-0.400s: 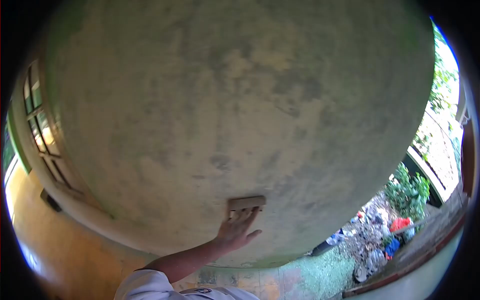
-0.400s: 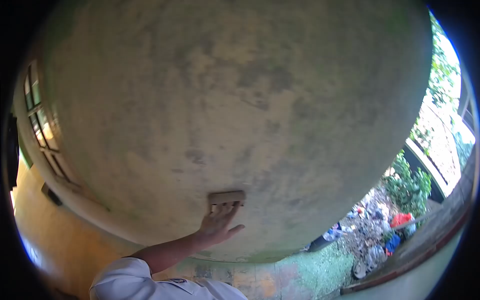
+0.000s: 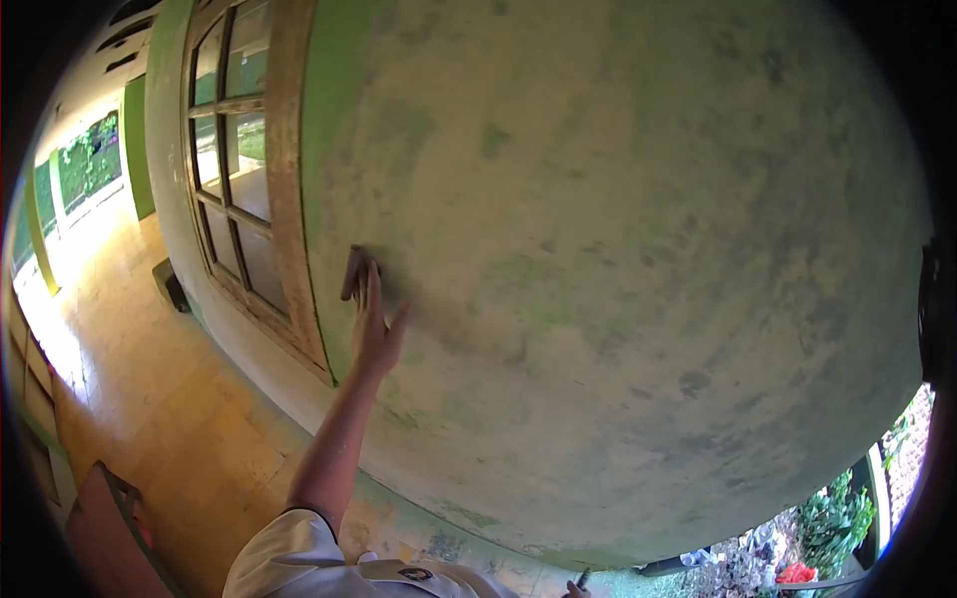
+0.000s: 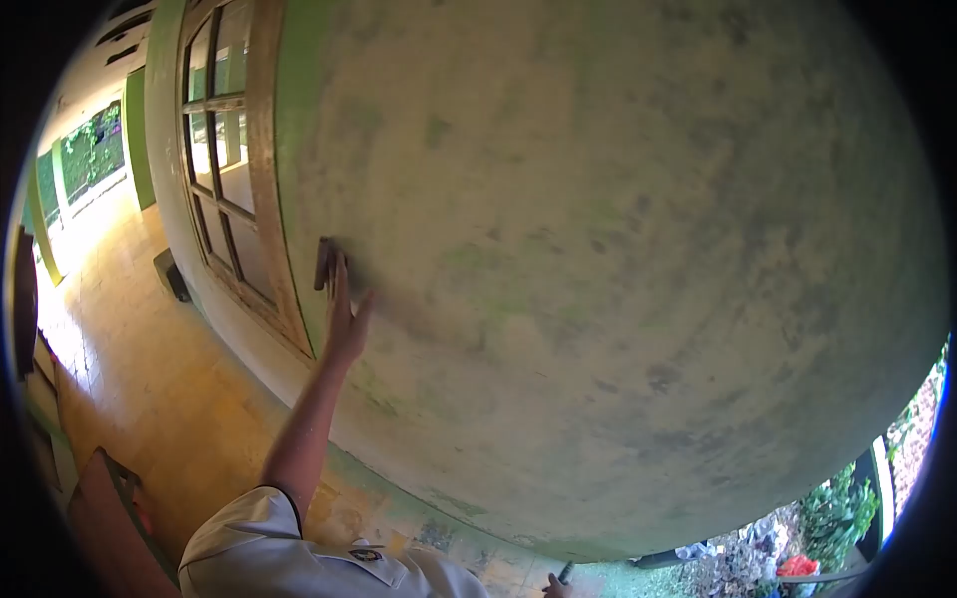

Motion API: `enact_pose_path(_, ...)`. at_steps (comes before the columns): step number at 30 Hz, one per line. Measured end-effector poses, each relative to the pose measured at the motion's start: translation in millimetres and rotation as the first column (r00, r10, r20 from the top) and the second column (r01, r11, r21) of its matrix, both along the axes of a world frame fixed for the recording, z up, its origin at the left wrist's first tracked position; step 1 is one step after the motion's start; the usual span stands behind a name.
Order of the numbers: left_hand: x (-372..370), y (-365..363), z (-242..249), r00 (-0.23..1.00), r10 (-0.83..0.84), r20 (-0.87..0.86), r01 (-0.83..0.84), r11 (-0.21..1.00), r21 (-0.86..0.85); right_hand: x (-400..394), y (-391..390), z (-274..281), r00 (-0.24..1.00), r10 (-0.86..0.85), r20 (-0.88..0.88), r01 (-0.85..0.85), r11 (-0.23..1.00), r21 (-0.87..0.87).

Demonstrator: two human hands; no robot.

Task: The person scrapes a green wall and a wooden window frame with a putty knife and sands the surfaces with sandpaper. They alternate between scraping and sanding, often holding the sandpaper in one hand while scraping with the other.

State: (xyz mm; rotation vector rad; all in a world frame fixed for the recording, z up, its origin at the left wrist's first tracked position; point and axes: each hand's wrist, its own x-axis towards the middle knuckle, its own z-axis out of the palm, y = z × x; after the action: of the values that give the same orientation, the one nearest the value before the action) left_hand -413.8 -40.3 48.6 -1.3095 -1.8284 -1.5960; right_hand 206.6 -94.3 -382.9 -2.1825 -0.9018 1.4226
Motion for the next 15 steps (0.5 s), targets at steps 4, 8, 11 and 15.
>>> enact_pose_path(4,-68.8,-18.6,-13.4,0.976,-0.126,0.179,0.107,0.988,0.114,-51.3,4.1,10.5,0.994,0.089,0.067,-0.089,0.996,-0.003)
enact_pose_path(8,-82.2,-50.4,-59.2,0.943,-0.299,0.147,0.276,0.948,0.16,-116.3,-10.5,11.2,0.959,0.27,0.091,-0.281,0.946,0.158)
enact_pose_path(11,-88.4,-81.5,-160.0,0.768,-0.478,0.427,0.5,0.864,0.067,-157.2,-36.6,21.9,0.911,0.395,0.12,-0.413,0.876,0.25)
enact_pose_path(15,-73.7,-168.0,-283.2,0.409,-0.285,0.867,0.695,0.713,-0.094,-234.5,-65.5,28.7,0.832,0.537,0.137,-0.546,0.749,0.376)
